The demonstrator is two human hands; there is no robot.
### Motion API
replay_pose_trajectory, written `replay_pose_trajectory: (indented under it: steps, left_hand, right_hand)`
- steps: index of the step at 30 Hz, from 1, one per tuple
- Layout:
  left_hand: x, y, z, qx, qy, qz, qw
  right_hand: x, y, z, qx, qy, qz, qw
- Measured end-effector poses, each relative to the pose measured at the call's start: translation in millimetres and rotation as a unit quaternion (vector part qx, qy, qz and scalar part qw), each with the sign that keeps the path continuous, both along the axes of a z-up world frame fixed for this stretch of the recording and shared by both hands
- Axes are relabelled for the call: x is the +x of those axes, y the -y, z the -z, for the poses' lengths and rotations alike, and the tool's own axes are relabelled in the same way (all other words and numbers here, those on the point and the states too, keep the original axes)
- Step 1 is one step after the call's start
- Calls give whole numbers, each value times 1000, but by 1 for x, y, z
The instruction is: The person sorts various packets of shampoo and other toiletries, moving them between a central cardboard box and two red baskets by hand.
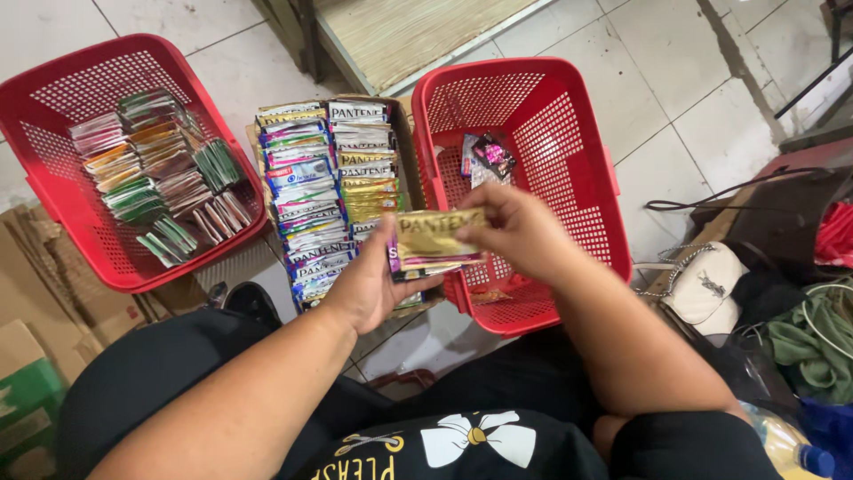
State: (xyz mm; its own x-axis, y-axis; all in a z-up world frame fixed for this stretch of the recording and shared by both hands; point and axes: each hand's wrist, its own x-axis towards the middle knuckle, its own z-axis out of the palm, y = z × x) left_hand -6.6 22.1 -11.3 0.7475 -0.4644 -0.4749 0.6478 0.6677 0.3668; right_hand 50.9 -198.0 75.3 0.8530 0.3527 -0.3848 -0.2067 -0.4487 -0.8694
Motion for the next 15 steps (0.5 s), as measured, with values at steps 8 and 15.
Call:
replay_pose_trajectory:
  steps: [8, 15]
  left_hand:
    - [-5, 20, 21, 134, 34, 45, 989]
    - [1, 17, 20, 164, -20, 66, 984]
  right_hand:
    - [5, 7, 32, -136, 90, -20, 986]
    - [122, 85, 130, -467, 90, -53, 878]
